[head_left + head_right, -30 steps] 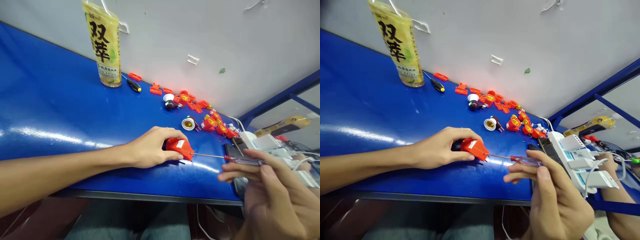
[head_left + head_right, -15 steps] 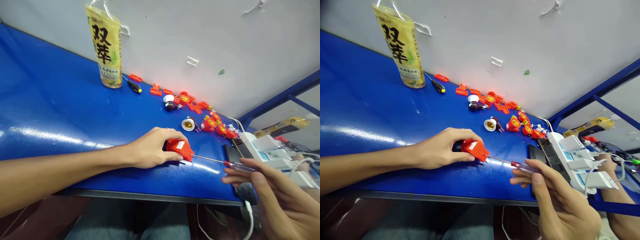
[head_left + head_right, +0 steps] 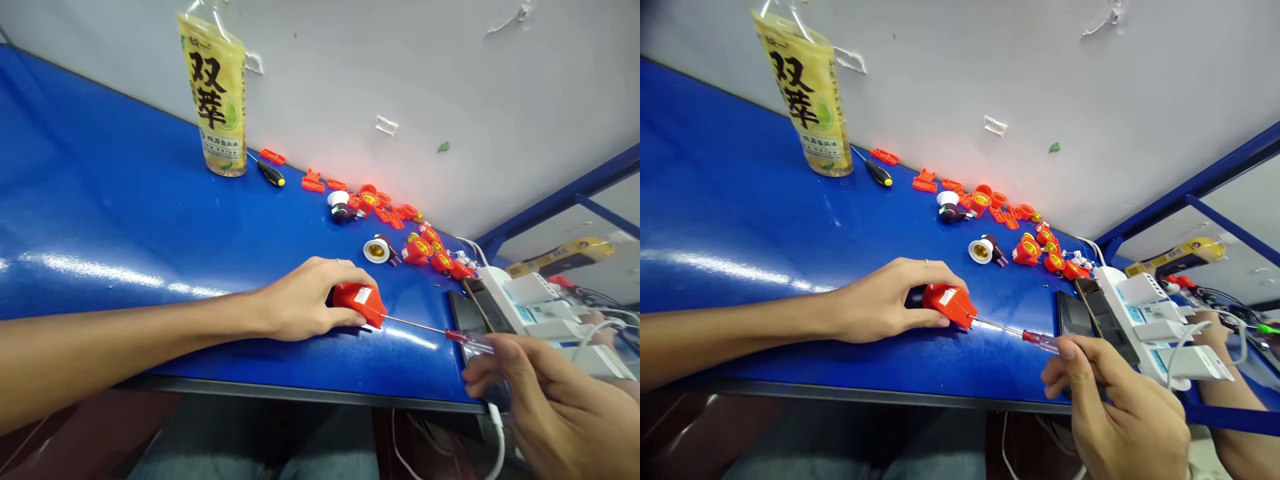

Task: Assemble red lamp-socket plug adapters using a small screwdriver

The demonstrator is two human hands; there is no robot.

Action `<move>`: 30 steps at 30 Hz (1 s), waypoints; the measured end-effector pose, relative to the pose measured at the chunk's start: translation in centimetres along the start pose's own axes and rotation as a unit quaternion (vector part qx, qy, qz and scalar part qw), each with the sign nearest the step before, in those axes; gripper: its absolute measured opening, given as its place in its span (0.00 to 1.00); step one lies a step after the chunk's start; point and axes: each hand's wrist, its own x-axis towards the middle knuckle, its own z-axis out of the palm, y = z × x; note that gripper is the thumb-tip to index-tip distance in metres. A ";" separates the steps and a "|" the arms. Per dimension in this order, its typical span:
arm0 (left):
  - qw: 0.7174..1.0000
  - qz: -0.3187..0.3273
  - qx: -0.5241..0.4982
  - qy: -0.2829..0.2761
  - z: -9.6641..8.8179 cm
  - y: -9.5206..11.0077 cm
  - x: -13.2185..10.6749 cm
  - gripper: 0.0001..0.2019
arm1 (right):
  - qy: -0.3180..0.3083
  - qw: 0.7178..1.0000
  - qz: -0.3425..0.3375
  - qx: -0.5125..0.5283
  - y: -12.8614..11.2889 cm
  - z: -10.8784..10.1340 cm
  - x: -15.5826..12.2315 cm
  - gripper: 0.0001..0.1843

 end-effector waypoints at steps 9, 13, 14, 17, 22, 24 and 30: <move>1.000 0.002 0.000 0.002 0.0 -0.1 0.1 0.14 | 0.036 0.998 -0.044 -0.016 -0.5 1.7 -1.0 0.30; 1.000 -0.003 0.005 0.000 0.0 0.0 0.0 0.14 | -0.021 0.997 -0.029 0.067 -0.8 1.3 -1.0 0.21; 1.000 -0.002 0.007 -0.001 0.1 0.0 0.0 0.14 | -0.024 0.995 -0.038 0.084 -0.8 1.1 -0.9 0.20; 1.000 0.005 0.010 0.002 0.1 0.0 0.0 0.14 | -0.039 0.993 -0.061 0.092 -0.8 0.5 -0.9 0.21; 1.000 0.010 0.003 0.010 0.1 -0.1 0.0 0.14 | -0.014 0.999 -0.002 0.039 -0.9 0.8 -1.3 0.34; 1.000 0.011 0.000 0.012 0.1 -0.1 0.0 0.14 | 0.014 0.999 0.004 0.047 -1.0 1.5 -1.4 0.32; 1.000 0.008 0.010 0.010 0.2 0.0 0.0 0.14 | 0.169 0.961 0.116 0.185 -2.8 4.1 -1.8 0.18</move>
